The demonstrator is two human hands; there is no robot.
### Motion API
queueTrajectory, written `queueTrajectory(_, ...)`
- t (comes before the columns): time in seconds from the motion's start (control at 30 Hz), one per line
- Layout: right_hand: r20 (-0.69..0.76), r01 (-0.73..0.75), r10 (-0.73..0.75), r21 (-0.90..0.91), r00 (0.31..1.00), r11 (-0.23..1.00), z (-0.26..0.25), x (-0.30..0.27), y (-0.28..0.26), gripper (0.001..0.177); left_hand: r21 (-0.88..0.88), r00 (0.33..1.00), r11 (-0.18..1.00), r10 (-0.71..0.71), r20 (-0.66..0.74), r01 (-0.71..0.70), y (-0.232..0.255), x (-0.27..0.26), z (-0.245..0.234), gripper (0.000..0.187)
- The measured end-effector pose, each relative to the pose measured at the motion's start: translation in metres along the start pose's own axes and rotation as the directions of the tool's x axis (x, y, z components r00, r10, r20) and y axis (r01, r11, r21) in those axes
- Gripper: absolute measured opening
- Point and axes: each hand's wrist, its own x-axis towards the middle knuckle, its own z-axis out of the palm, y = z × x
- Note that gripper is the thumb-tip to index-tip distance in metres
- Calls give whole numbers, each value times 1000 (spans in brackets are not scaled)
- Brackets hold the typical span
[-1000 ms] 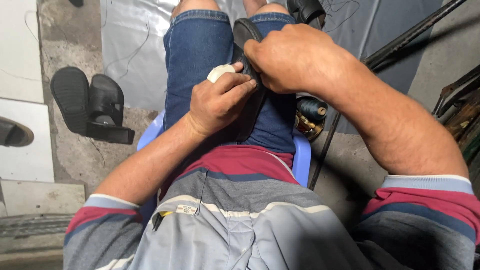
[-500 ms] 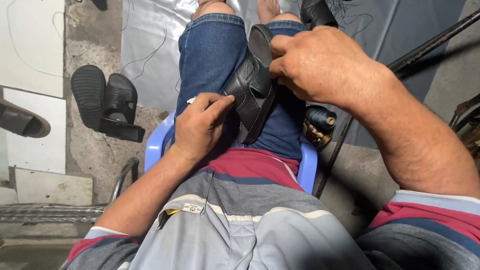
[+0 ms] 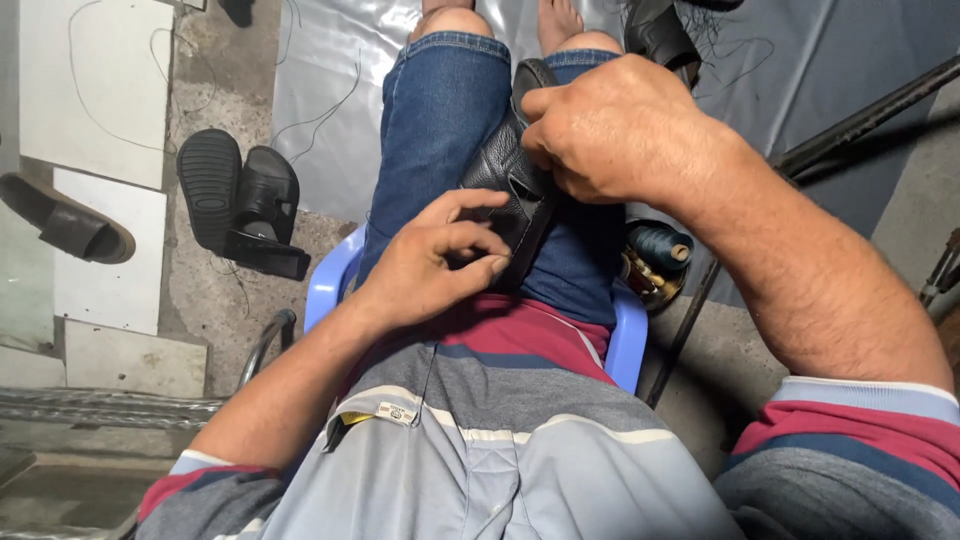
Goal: Hand-stitching a leather sandal strap to the sole using a needle and thread.
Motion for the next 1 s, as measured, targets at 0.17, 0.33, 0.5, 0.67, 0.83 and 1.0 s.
queueTrajectory(0.17, 141, -117, 85, 243, 986, 963, -23, -7, 7, 11, -286, 995, 958, -14, -103, -16, -8, 10, 14, 4)
queueTrajectory(0.33, 282, -190, 101, 306, 954, 933, -33, -9, 11, 12, -389, 976, 920, -124, -179, 45, -12, 19, 28, 7)
queueTrajectory(0.5, 234, -175, 94, 357, 968, 918, -26, -5, 16, 11, 35, 903, 997, -44, -427, 65, -17, 16, 38, 12)
queueTrajectory(0.67, 231, -131, 41, 390, 972, 911, -15, 4, 24, 10, -102, 826, 903, -424, -372, 418, -9, 27, 41, 26)
queueTrajectory(0.83, 271, -137, 33, 378, 962, 916, -13, 8, 24, 7, -76, 778, 856, -499, -381, 512, -13, 35, 45, 28)
queueTrajectory(1.0, 297, -149, 73, 242, 952, 959, -25, 7, 10, 11, -83, 772, 899, -414, -482, 430, -20, 37, 51, 28)
